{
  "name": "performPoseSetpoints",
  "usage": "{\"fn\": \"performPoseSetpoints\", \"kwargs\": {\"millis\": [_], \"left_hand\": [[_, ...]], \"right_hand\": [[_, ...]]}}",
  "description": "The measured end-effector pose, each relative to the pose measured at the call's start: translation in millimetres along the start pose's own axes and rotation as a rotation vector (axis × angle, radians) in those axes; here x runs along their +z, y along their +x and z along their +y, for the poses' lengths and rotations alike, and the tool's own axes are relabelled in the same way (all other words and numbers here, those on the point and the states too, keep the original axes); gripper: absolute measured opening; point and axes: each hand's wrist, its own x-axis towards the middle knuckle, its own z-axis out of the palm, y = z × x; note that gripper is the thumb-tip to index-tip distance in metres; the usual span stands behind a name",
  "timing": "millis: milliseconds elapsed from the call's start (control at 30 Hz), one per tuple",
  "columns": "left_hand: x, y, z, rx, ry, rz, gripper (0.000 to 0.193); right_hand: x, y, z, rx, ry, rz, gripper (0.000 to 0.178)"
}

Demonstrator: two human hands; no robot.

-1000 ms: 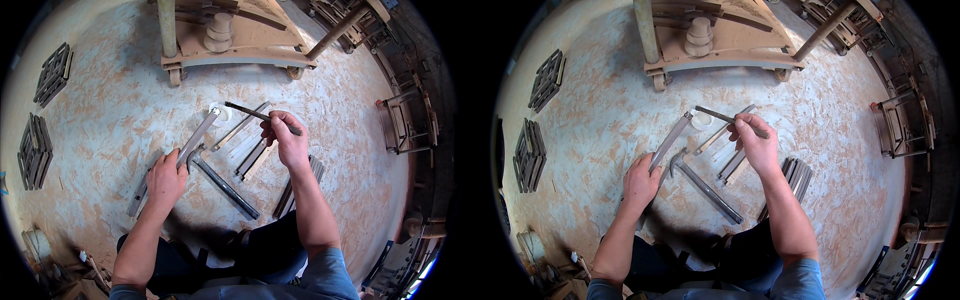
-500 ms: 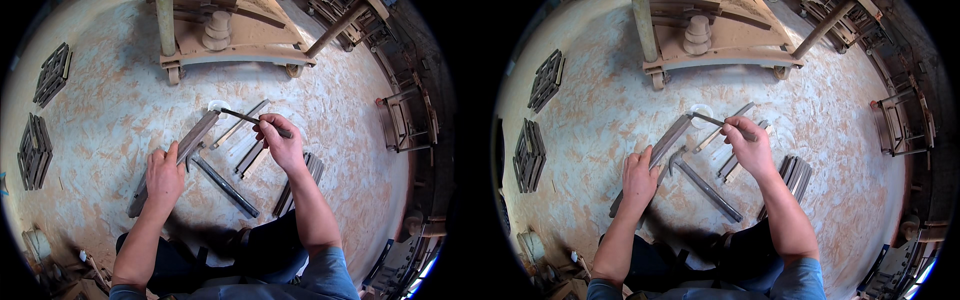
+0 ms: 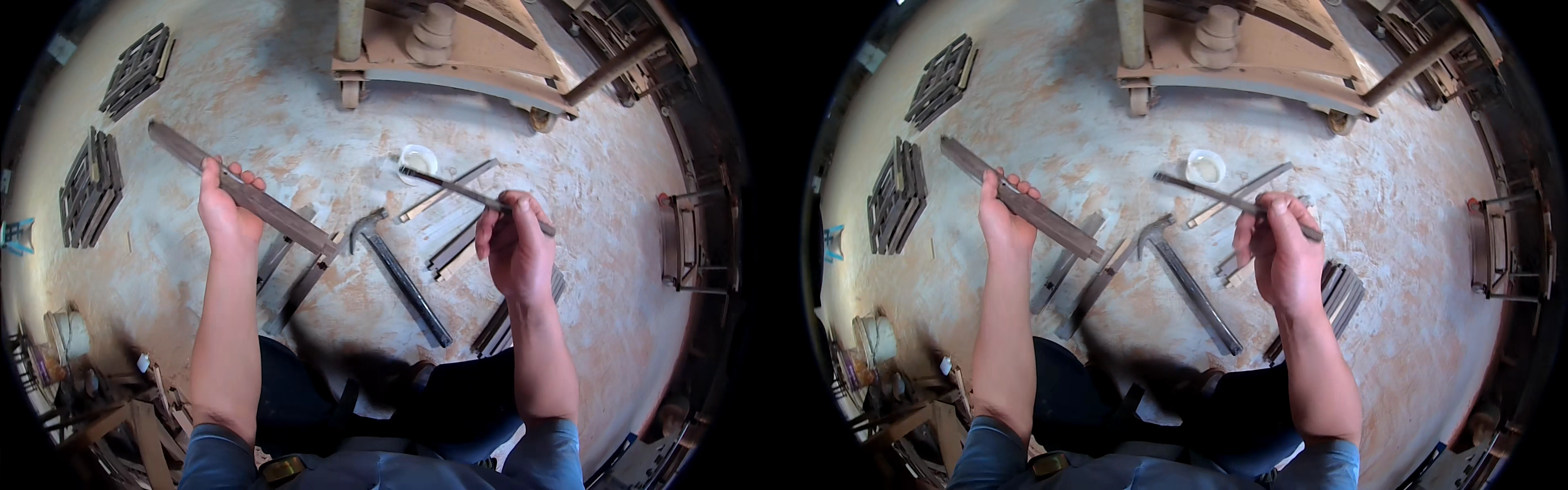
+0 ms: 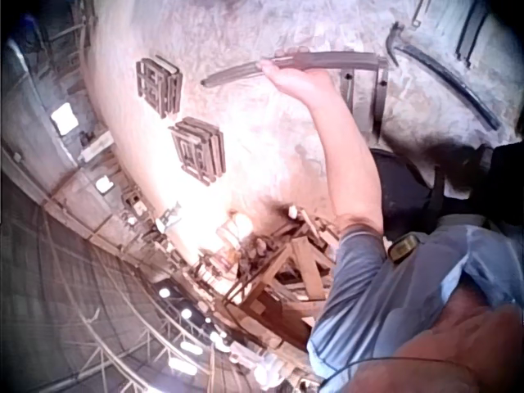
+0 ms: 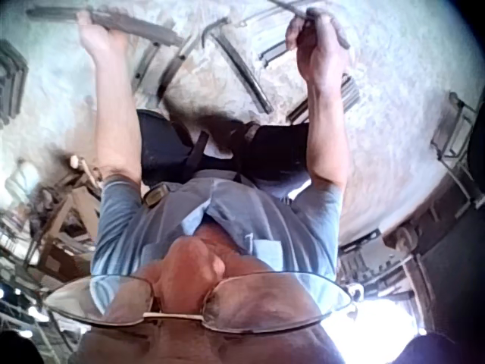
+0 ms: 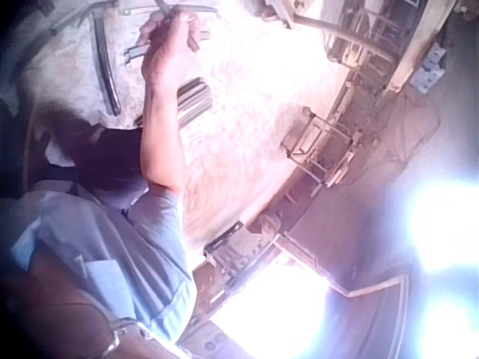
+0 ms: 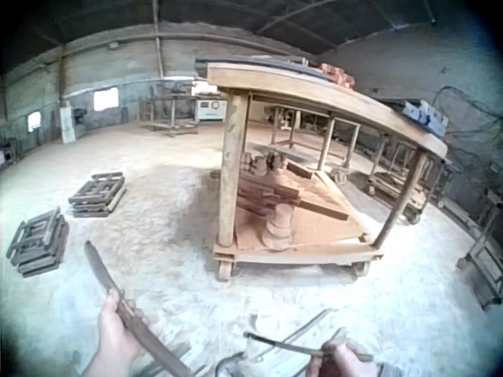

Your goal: The person assembles a wooden frame on the floor using a hammer and nails. They repeatedly measure the frame with a tape measure to ensure alignment and then hammer nails into the joints to secure the pieces together.

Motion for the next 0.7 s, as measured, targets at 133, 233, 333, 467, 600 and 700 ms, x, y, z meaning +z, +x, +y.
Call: {"fn": "performPoseSetpoints", "kwargs": {"millis": [133,233,333,467,600,700], "left_hand": [[-26,22,6,-0.079,-0.175,0.157,0.030],[-29,26,4,-0.137,-0.194,0.245,0.034],[-27,24,-3,-0.155,-0.170,0.241,0.033],[-24,24,-9,-0.158,-0.132,0.210,0.030],[-23,23,-15,-0.121,-0.100,0.213,0.027],[-19,20,-14,-0.089,-0.043,0.210,0.026]], "right_hand": [[21,-21,6,0.090,-0.021,-0.104,0.020],[29,-26,12,0.197,-0.119,-0.148,0.018],[31,-26,16,0.238,-0.164,-0.183,0.014],[32,-24,17,0.295,-0.260,-0.175,0.014],[37,-26,20,0.205,-0.429,-0.225,0.014],[43,-27,20,0.182,-0.540,-0.241,0.012]]}}
